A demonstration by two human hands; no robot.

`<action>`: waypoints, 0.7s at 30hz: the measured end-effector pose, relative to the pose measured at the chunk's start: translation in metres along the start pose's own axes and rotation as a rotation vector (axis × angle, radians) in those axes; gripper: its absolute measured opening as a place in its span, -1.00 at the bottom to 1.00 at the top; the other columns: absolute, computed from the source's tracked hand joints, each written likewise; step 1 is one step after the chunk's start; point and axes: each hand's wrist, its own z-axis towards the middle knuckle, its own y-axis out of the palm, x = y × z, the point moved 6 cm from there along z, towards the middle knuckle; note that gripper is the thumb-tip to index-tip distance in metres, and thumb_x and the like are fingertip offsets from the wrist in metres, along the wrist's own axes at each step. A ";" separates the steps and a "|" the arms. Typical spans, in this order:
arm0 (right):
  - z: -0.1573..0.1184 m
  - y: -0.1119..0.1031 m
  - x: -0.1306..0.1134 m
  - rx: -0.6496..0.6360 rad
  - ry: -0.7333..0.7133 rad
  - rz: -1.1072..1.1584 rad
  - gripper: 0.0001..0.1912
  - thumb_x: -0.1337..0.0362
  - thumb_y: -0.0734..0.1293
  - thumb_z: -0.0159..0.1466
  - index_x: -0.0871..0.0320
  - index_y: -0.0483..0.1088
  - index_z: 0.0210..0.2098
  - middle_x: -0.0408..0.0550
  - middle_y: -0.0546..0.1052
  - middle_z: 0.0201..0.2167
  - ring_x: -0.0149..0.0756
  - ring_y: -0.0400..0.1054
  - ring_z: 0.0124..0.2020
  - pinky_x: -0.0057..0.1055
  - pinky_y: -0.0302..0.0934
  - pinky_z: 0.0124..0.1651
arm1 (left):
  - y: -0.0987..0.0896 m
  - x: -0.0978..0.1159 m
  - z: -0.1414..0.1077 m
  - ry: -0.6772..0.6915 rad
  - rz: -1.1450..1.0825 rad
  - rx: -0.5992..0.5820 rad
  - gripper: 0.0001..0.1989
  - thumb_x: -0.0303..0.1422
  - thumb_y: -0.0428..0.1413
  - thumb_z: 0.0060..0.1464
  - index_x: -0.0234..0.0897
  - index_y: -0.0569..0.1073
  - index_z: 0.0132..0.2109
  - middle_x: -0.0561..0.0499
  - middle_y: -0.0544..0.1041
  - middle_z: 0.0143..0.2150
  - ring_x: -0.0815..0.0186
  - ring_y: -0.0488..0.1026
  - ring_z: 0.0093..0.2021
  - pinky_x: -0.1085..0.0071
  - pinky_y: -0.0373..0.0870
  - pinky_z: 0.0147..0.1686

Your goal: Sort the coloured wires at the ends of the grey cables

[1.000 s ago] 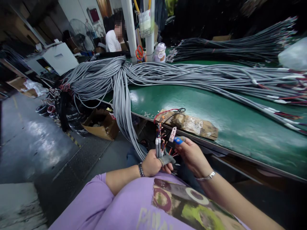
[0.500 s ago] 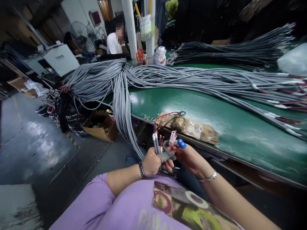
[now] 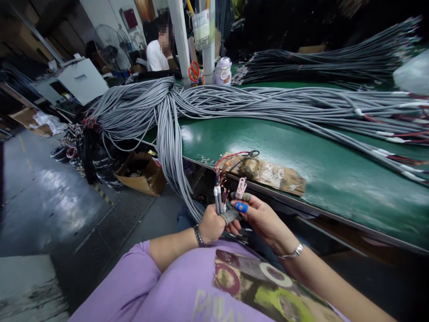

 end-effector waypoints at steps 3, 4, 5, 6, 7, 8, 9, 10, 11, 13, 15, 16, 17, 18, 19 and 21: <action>0.000 -0.003 0.001 0.022 -0.010 -0.010 -0.67 0.26 0.56 -0.04 0.13 0.46 -0.30 -0.14 0.52 -0.49 -0.38 0.33 -0.55 -0.43 0.17 -0.51 | -0.001 -0.001 -0.001 -0.005 0.000 0.004 -0.45 0.11 0.16 -0.09 -0.39 0.44 -0.49 -0.10 0.50 -0.56 0.39 0.41 -0.64 0.53 0.18 -0.65; 0.000 -0.003 0.000 0.033 -0.012 -0.013 -0.66 0.26 0.56 -0.07 0.13 0.46 -0.32 -0.16 0.51 -0.52 -0.39 0.32 -0.57 -0.43 0.16 -0.52 | -0.001 -0.002 -0.001 0.001 0.001 0.002 -0.45 0.10 0.16 -0.08 -0.40 0.44 -0.50 -0.10 0.50 -0.56 0.39 0.41 -0.64 0.53 0.18 -0.65; 0.000 -0.005 0.000 0.053 -0.015 -0.018 -0.65 0.25 0.58 -0.09 0.13 0.47 -0.33 -0.17 0.50 -0.54 -0.40 0.30 -0.59 -0.43 0.15 -0.53 | -0.001 -0.002 -0.001 0.011 0.002 0.000 -0.45 0.10 0.15 -0.07 -0.40 0.44 -0.50 -0.10 0.50 -0.56 0.39 0.41 -0.63 0.53 0.19 -0.64; -0.001 -0.006 0.000 0.080 -0.019 -0.023 -0.64 0.26 0.59 -0.12 0.14 0.48 -0.34 -0.17 0.50 -0.54 -0.41 0.29 -0.59 -0.44 0.14 -0.53 | -0.001 -0.001 -0.002 0.023 0.000 -0.002 -0.45 0.10 0.15 -0.06 -0.40 0.44 -0.50 -0.10 0.50 -0.56 0.39 0.41 -0.63 0.53 0.19 -0.64; -0.001 -0.008 -0.001 0.107 -0.025 -0.028 -0.62 0.26 0.60 -0.15 0.15 0.48 -0.36 -0.16 0.51 -0.54 -0.41 0.30 -0.57 -0.45 0.15 -0.52 | -0.001 -0.001 -0.002 0.035 -0.004 -0.001 -0.45 0.09 0.15 -0.06 -0.40 0.44 -0.51 -0.09 0.50 -0.57 0.39 0.41 -0.63 0.53 0.20 -0.64; -0.002 -0.009 -0.001 0.129 -0.033 -0.033 -0.61 0.27 0.61 -0.17 0.16 0.49 -0.36 -0.15 0.52 -0.52 -0.41 0.30 -0.56 -0.45 0.15 -0.50 | -0.001 0.000 -0.003 0.045 -0.010 0.004 -0.45 0.09 0.14 -0.05 -0.39 0.44 -0.51 -0.09 0.49 -0.57 0.40 0.41 -0.63 0.53 0.20 -0.63; -0.002 -0.010 -0.001 0.143 -0.040 -0.038 -0.61 0.27 0.61 -0.18 0.16 0.49 -0.37 -0.14 0.53 -0.51 -0.41 0.31 -0.55 -0.45 0.16 -0.49 | -0.002 0.000 -0.003 0.051 -0.017 0.015 -0.46 0.09 0.14 -0.05 -0.39 0.43 -0.52 -0.08 0.49 -0.58 0.40 0.41 -0.63 0.53 0.20 -0.63; -0.003 -0.011 -0.001 0.147 -0.048 -0.043 -0.62 0.27 0.61 -0.17 0.17 0.49 -0.37 -0.13 0.53 -0.51 -0.40 0.31 -0.54 -0.44 0.17 -0.48 | -0.002 0.001 -0.004 0.054 -0.024 0.028 -0.46 0.09 0.14 -0.04 -0.39 0.43 -0.51 -0.07 0.49 -0.58 0.40 0.40 -0.64 0.53 0.21 -0.63; -0.003 -0.011 -0.002 0.141 -0.054 -0.048 -0.63 0.27 0.60 -0.15 0.17 0.48 -0.37 -0.13 0.53 -0.51 -0.39 0.31 -0.54 -0.43 0.18 -0.47 | -0.003 0.001 -0.004 0.054 -0.032 0.042 -0.46 0.09 0.14 -0.04 -0.39 0.43 -0.50 -0.07 0.49 -0.58 0.41 0.40 -0.64 0.53 0.21 -0.63; -0.004 -0.011 -0.002 0.117 -0.060 -0.050 -0.65 0.27 0.59 -0.11 0.16 0.49 -0.35 -0.13 0.53 -0.51 -0.38 0.32 -0.53 -0.42 0.20 -0.46 | -0.004 0.001 -0.005 0.049 -0.056 0.069 -0.47 0.08 0.15 -0.05 -0.39 0.44 -0.47 -0.06 0.49 -0.56 0.41 0.40 -0.64 0.53 0.21 -0.63; -0.002 -0.014 -0.001 0.081 -0.033 -0.020 -0.68 0.24 0.57 -0.06 0.16 0.49 -0.34 -0.10 0.54 -0.45 -0.37 0.35 -0.49 -0.43 0.24 -0.42 | -0.004 0.002 -0.006 0.039 -0.095 0.076 -0.49 0.06 0.18 -0.07 -0.39 0.45 -0.43 -0.04 0.50 -0.56 0.42 0.39 -0.65 0.53 0.20 -0.65; 0.001 -0.016 0.000 0.059 -0.006 0.012 -0.70 0.20 0.55 -0.02 0.16 0.49 -0.34 -0.08 0.55 -0.42 -0.36 0.37 -0.46 -0.42 0.26 -0.40 | -0.003 0.003 -0.006 0.032 -0.118 0.074 -0.50 0.05 0.19 -0.09 -0.40 0.46 -0.41 -0.03 0.49 -0.56 0.42 0.38 -0.66 0.54 0.19 -0.66; 0.004 -0.018 0.001 0.036 0.028 0.051 -0.71 0.14 0.52 0.03 0.16 0.48 -0.34 -0.05 0.55 -0.40 -0.34 0.39 -0.43 -0.41 0.29 -0.37 | -0.002 0.005 -0.007 0.023 -0.140 0.067 -0.50 0.05 0.20 -0.11 -0.40 0.46 -0.41 -0.03 0.49 -0.57 0.43 0.37 -0.67 0.54 0.18 -0.67; 0.007 -0.020 0.002 0.015 0.059 0.096 -0.71 0.07 0.48 0.08 0.15 0.48 -0.35 -0.03 0.56 -0.38 -0.32 0.40 -0.42 -0.40 0.31 -0.36 | -0.001 0.007 -0.007 0.014 -0.161 0.060 -0.50 0.04 0.22 -0.14 -0.41 0.46 -0.41 -0.02 0.48 -0.58 0.44 0.36 -0.68 0.54 0.17 -0.68; 0.012 -0.021 0.002 -0.005 0.087 0.135 -0.68 0.00 0.42 0.12 0.15 0.47 -0.37 -0.02 0.55 -0.39 -0.31 0.40 -0.42 -0.39 0.32 -0.36 | 0.001 0.010 -0.007 0.007 -0.181 0.050 -0.49 0.04 0.23 -0.16 -0.41 0.47 -0.42 -0.02 0.47 -0.59 0.44 0.35 -0.69 0.54 0.16 -0.69; 0.020 -0.022 0.001 -0.040 0.099 0.176 -0.64 -0.07 0.36 0.17 0.13 0.45 -0.39 -0.03 0.54 -0.42 -0.33 0.38 -0.46 -0.40 0.32 -0.40 | 0.005 0.016 -0.007 -0.003 -0.218 0.029 -0.49 0.04 0.25 -0.20 -0.42 0.47 -0.43 -0.02 0.46 -0.61 0.43 0.34 -0.70 0.53 0.16 -0.70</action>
